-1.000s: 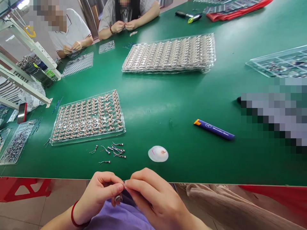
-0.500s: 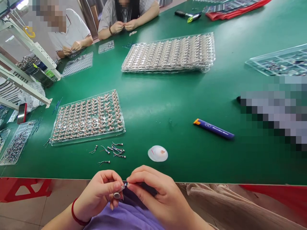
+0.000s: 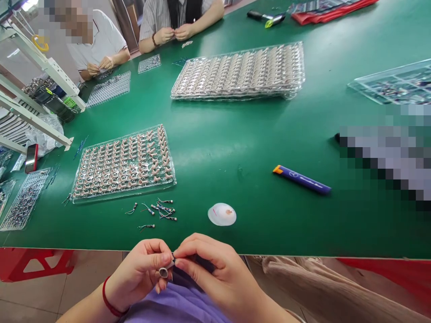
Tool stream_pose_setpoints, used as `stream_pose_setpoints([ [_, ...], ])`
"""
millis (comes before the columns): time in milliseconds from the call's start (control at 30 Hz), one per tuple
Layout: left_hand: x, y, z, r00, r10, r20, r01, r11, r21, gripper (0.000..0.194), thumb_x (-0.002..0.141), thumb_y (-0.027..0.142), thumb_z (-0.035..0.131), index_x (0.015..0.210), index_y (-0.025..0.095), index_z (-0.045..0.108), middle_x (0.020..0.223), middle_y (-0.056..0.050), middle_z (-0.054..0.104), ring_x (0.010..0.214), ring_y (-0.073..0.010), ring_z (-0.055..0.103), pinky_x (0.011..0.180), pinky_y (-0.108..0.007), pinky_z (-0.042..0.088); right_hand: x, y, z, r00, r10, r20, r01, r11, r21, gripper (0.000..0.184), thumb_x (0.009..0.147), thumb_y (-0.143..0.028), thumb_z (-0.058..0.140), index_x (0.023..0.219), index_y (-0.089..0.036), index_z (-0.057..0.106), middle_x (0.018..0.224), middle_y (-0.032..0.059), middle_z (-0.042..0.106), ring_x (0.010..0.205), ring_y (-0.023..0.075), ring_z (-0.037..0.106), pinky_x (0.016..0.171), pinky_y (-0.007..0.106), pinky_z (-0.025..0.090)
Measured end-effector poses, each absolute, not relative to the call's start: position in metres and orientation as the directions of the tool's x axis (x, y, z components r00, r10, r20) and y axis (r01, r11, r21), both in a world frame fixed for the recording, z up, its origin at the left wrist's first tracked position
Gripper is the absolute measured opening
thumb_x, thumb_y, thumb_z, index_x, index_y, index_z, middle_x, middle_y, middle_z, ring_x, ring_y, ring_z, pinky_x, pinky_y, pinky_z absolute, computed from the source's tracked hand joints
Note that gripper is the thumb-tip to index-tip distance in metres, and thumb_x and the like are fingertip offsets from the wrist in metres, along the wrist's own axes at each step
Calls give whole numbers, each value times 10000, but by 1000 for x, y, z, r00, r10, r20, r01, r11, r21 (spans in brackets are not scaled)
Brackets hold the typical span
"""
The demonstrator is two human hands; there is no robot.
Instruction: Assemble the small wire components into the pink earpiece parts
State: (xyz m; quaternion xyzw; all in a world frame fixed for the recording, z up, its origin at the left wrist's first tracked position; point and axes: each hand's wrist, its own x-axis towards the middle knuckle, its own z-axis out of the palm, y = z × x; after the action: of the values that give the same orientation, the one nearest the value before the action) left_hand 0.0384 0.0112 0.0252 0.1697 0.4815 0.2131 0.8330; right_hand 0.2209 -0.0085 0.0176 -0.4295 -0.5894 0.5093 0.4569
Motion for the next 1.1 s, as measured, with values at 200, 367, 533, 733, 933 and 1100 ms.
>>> stream_pose_setpoints([
  [200, 39, 11, 25, 449, 527, -721, -195, 846, 497, 440, 530, 399, 909, 654, 111, 600, 523, -15, 631, 352, -62, 540, 346, -136, 385, 218, -9, 17, -215, 975, 64, -9, 63, -998, 211, 884, -362, 636, 799, -197, 737, 714, 48, 706, 638, 147, 672, 589, 212, 558],
  [367, 41, 11, 27, 425, 557, -714, -197, 826, 528, 447, 521, 407, 911, 637, 120, 589, 539, 0, 625, 369, -56, 535, 356, -139, 387, 221, -9, 16, -233, 972, 39, 17, 44, -999, 175, 881, -337, 633, 868, -200, 742, 762, 53, 724, 681, 156, 686, 628, 218, 566],
  [533, 40, 10, 28, 416, 586, -695, -183, 803, 567, 443, 518, 416, 912, 664, 118, 617, 546, -1, 637, 402, -81, 575, 382, -156, 431, 221, -9, 19, -255, 962, 97, 34, 109, -994, 147, 894, -263, 605, 834, -200, 724, 721, 34, 701, 638, 135, 665, 595, 196, 546],
  [733, 35, 8, 28, 437, 602, -668, -128, 777, 616, 371, 579, 393, 886, 717, 106, 696, 611, -36, 692, 463, -98, 618, 444, -176, 480, 222, -11, 15, -220, 957, 188, 22, 197, -980, 117, 889, -181, 597, 892, -218, 708, 756, 27, 692, 660, 130, 670, 610, 186, 551],
  [933, 34, 5, 25, 414, 648, -639, -133, 738, 662, 335, 591, 373, 882, 709, 106, 717, 574, -31, 681, 459, -93, 596, 463, -189, 472, 226, -11, 16, -224, 959, 174, 25, 185, -983, 85, 881, -200, 619, 895, -213, 702, 785, 40, 695, 697, 145, 680, 630, 199, 564],
  [1100, 34, 3, 24, 429, 680, -595, -129, 698, 704, 286, 636, 338, 867, 736, 110, 727, 575, -20, 676, 478, -84, 591, 498, -189, 473, 225, -12, 14, -200, 960, 198, -14, 199, -980, 86, 886, -189, 622, 859, -215, 698, 750, 22, 683, 651, 124, 668, 609, 181, 556],
])
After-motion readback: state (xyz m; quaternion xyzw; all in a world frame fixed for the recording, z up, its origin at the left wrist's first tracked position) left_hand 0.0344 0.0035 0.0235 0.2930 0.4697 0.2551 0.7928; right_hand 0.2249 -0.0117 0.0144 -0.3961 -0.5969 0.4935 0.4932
